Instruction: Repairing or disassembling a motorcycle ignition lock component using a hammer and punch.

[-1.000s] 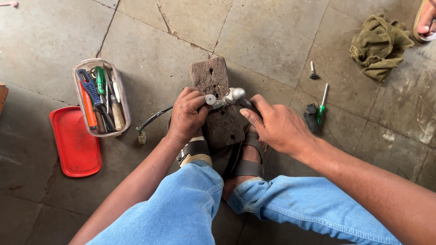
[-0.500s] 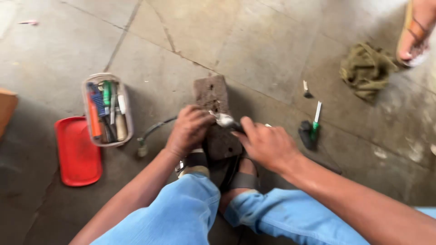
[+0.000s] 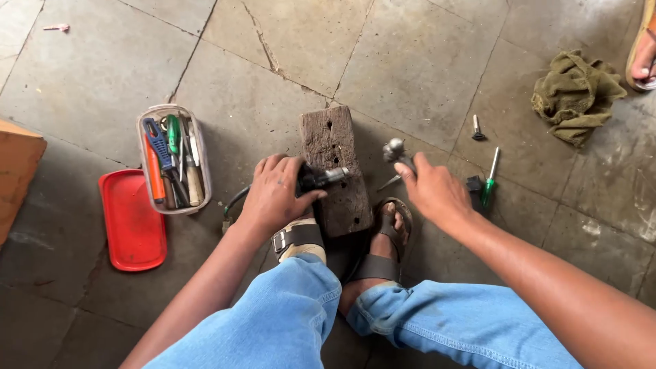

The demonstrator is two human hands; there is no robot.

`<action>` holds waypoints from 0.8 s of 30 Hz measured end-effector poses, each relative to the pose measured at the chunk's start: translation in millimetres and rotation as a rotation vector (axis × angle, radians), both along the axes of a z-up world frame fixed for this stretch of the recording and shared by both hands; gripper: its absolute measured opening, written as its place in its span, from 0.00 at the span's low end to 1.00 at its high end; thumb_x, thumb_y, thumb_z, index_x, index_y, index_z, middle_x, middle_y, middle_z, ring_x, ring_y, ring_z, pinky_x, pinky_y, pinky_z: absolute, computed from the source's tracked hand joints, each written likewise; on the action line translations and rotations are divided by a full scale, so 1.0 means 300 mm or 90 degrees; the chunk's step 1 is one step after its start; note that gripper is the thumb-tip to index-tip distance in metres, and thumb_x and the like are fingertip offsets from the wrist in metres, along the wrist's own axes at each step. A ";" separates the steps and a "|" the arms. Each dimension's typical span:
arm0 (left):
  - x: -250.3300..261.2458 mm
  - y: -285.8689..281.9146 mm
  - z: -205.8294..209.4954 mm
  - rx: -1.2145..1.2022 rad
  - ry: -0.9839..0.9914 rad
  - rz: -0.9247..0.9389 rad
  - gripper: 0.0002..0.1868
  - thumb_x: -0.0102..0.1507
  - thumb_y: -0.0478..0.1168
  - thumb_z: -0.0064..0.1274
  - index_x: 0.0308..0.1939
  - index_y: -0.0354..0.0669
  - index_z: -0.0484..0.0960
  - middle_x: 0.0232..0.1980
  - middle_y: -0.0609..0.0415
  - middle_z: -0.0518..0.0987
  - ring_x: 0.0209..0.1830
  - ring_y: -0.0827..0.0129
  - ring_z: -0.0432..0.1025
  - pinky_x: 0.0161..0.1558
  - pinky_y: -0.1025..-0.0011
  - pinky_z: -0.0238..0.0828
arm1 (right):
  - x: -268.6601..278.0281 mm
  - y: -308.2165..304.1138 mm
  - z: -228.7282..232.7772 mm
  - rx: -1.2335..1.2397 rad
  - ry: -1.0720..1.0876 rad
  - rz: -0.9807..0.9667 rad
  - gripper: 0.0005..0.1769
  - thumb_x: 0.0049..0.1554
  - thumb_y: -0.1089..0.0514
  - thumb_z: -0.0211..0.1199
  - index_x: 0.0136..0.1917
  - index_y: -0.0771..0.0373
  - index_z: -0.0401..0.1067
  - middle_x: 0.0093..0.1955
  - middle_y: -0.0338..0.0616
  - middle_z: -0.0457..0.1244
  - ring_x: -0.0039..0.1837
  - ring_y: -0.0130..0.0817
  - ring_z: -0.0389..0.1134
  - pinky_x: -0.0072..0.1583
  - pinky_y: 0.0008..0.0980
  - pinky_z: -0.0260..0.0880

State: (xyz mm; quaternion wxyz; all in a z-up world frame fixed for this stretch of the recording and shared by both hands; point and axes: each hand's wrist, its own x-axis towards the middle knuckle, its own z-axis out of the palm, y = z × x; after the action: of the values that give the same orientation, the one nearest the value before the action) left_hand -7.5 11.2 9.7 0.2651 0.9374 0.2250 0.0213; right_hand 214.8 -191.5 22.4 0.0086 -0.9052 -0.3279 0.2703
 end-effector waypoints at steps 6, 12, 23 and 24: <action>-0.045 -0.008 0.057 0.043 -0.121 -0.081 0.39 0.57 0.58 0.64 0.60 0.33 0.73 0.61 0.41 0.75 0.59 0.50 0.69 0.59 0.57 0.62 | 0.100 -0.035 -0.151 -0.015 -0.030 -0.124 0.21 0.67 0.41 0.51 0.61 0.59 0.64 0.45 0.58 0.68 0.50 0.60 0.72 0.49 0.58 0.70; -0.007 0.010 0.429 0.007 -0.203 -0.169 0.36 0.54 0.53 0.68 0.60 0.37 0.74 0.60 0.46 0.77 0.57 0.53 0.71 0.58 0.57 0.66 | 0.187 -0.058 -0.302 0.113 -0.096 -0.026 0.28 0.57 0.46 0.64 0.68 0.56 0.67 0.56 0.60 0.64 0.60 0.63 0.66 0.54 0.52 0.66; -0.036 0.057 0.889 0.102 -0.321 -0.191 0.35 0.55 0.55 0.66 0.57 0.33 0.76 0.56 0.43 0.80 0.53 0.51 0.76 0.52 0.57 0.70 | 0.037 0.203 0.720 0.418 0.579 0.366 0.28 0.56 0.45 0.66 0.63 0.65 0.74 0.41 0.42 0.68 0.40 0.30 0.69 0.42 0.31 0.71; -0.044 0.052 0.928 0.102 -0.347 -0.198 0.35 0.57 0.56 0.65 0.55 0.31 0.76 0.54 0.41 0.80 0.51 0.51 0.77 0.50 0.57 0.71 | -0.005 0.212 0.804 0.430 0.556 0.421 0.29 0.58 0.41 0.67 0.63 0.64 0.75 0.43 0.39 0.74 0.41 0.27 0.76 0.42 0.28 0.76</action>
State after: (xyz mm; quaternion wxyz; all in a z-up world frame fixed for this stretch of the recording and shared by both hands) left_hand -20.8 26.8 288.0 0.2409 0.9382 -0.0023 0.2485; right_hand 213.3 -128.0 263.6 0.3424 -0.5103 -0.6229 0.4841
